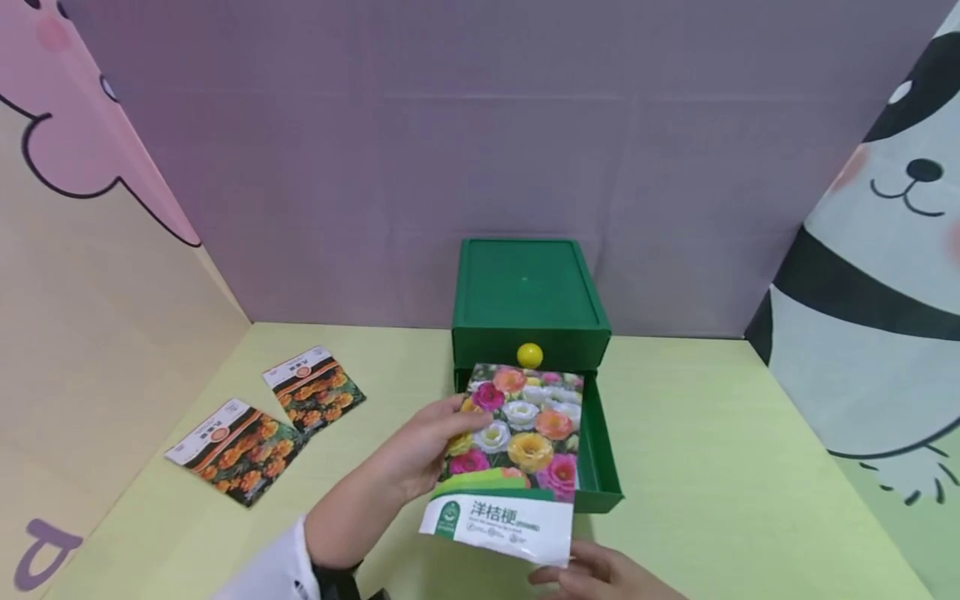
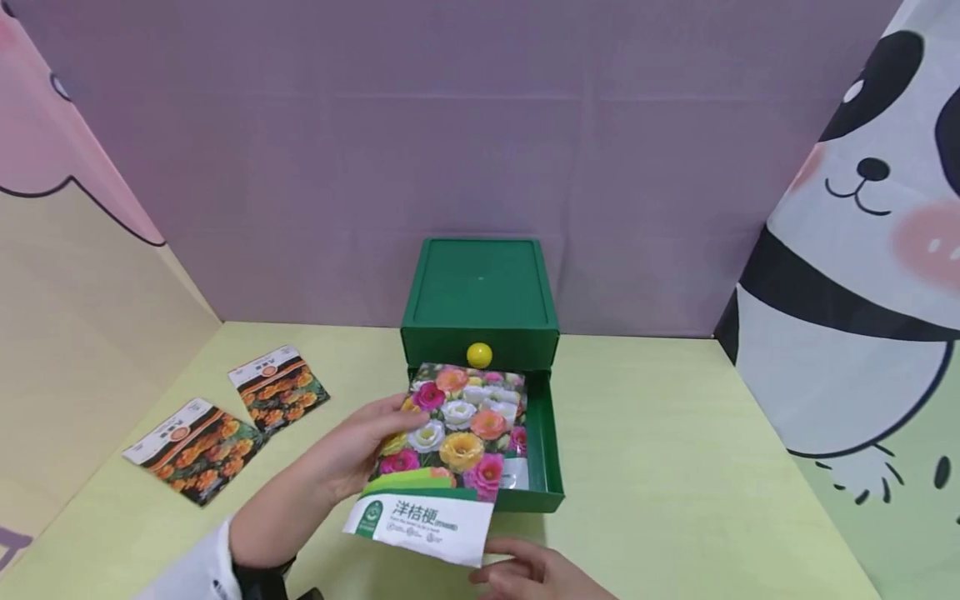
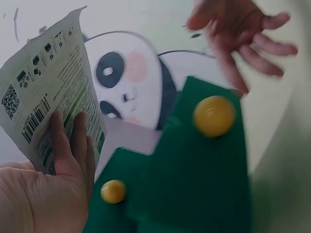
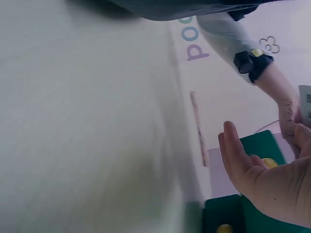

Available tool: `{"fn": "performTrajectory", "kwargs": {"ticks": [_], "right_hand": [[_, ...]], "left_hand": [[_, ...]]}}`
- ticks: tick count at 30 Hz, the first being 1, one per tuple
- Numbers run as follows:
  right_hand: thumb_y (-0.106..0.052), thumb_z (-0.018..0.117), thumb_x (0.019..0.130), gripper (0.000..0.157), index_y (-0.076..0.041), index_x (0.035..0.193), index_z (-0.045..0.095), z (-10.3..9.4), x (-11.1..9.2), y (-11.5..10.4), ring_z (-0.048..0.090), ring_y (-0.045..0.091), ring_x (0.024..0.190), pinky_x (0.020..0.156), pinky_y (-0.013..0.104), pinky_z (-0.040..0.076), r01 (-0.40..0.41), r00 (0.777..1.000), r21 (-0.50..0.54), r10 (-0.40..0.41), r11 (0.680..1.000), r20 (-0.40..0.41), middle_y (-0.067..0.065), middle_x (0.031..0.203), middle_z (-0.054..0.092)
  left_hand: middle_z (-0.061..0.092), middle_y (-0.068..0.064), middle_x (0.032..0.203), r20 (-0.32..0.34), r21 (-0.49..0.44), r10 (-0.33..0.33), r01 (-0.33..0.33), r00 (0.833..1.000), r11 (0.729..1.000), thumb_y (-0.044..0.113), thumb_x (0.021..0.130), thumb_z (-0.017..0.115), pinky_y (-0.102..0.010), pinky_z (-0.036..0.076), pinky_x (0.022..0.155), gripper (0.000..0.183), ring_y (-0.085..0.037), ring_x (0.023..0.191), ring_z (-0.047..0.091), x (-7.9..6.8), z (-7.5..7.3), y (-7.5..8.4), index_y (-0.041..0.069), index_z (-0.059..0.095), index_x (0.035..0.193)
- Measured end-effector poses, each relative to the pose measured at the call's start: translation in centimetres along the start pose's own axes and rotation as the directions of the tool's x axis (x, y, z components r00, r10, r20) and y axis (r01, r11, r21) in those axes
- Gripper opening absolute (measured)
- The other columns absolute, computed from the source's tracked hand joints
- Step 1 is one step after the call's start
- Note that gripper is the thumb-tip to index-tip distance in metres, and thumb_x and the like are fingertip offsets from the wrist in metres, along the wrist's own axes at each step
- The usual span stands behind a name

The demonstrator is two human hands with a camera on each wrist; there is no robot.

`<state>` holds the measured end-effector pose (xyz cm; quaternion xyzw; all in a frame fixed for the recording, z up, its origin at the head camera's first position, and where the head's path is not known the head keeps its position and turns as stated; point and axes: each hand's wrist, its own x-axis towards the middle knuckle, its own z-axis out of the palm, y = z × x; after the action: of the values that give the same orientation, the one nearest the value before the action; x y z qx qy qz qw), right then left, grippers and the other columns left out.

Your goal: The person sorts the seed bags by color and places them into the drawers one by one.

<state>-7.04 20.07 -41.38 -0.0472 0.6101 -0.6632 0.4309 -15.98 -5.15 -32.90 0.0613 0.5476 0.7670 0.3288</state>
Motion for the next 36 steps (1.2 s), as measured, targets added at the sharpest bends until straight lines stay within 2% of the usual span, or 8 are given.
{"fn": "performTrajectory", "kwargs": {"ticks": [4,7,13,20,26,31,36], "right_hand": [[-0.037,0.045,0.096,0.055,-0.008,0.141,0.03,-0.1,0.8,0.3,0.053,0.03,0.107,0.09,0.042,0.047,-0.022,1.0,0.049,0.023,0.999,-0.012,0.016,0.128,0.051],[-0.037,0.045,0.096,0.058,-0.012,0.144,0.024,-0.1,1.3,0.2,0.051,0.031,0.111,0.091,0.044,0.046,0.0,1.0,0.096,0.002,0.995,-0.026,0.017,0.131,0.048],[-0.044,0.045,0.095,0.064,-0.013,0.144,0.02,0.1,2.3,-0.5,0.051,0.032,0.112,0.094,0.047,0.044,0.024,0.997,0.143,-0.013,0.989,-0.075,0.016,0.13,0.048],[-0.041,0.047,0.094,0.07,-0.006,0.144,0.013,0.5,2.6,-1.0,0.051,0.032,0.112,0.096,0.043,0.043,0.011,0.996,0.187,0.006,0.982,-0.088,0.017,0.128,0.05],[-0.041,0.046,0.095,0.063,0.002,0.137,0.027,0.5,2.9,-1.1,0.052,0.029,0.112,0.095,0.039,0.044,0.017,0.995,0.186,0.001,0.982,-0.095,0.014,0.125,0.054],[-0.042,0.044,0.096,0.06,0.003,0.133,0.033,0.6,3.0,-1.2,0.053,0.027,0.111,0.094,0.036,0.045,0.019,0.996,0.191,-0.002,0.981,-0.091,0.015,0.127,0.054],[-0.043,0.042,0.096,0.058,0.003,0.131,0.036,0.6,2.9,-1.2,0.053,0.026,0.111,0.093,0.035,0.046,0.016,0.996,0.193,0.0,0.981,-0.084,0.016,0.127,0.053]], "left_hand": [[0.062,-0.014,0.113,0.034,0.036,-0.087,0.085,0.996,0.996,0.026,0.092,0.053,-0.039,0.052,0.082,0.05,-0.028,0.1,0.06,1.0,0.6,-1.1,0.005,0.037,0.135],[0.063,-0.014,0.112,0.006,0.047,-0.129,0.129,0.992,0.991,0.027,0.092,0.053,-0.039,0.051,0.083,0.049,-0.027,0.098,0.06,2.0,0.7,-1.4,0.006,0.039,0.134],[0.059,-0.016,0.115,-0.1,0.025,-0.109,0.112,0.989,0.993,0.026,0.094,0.05,-0.042,0.05,0.085,0.049,-0.026,0.096,0.061,3.6,0.4,-1.3,0.005,0.035,0.137],[0.055,-0.02,0.12,-0.092,-0.05,-0.104,0.1,0.99,0.994,0.018,0.097,0.04,-0.043,0.048,0.089,0.042,-0.029,0.102,0.058,4.9,0.1,-1.3,-0.001,0.034,0.135],[0.048,-0.024,0.128,-0.11,-0.12,-0.116,0.102,0.987,0.987,0.013,0.098,0.033,-0.045,0.043,0.095,0.041,-0.033,0.11,0.052,6.4,0.3,-1.2,-0.005,0.031,0.134],[0.049,-0.024,0.126,-0.183,-0.111,-0.154,0.135,0.971,0.985,0.014,0.097,0.034,-0.045,0.044,0.094,0.041,-0.032,0.108,0.053,7.4,0.4,-1.1,-0.007,0.034,0.132],[0.048,-0.024,0.125,-0.223,-0.108,-0.153,0.132,0.963,0.985,0.014,0.097,0.035,-0.046,0.044,0.094,0.041,-0.033,0.108,0.052,8.1,0.4,-1.0,-0.008,0.034,0.132]]}}
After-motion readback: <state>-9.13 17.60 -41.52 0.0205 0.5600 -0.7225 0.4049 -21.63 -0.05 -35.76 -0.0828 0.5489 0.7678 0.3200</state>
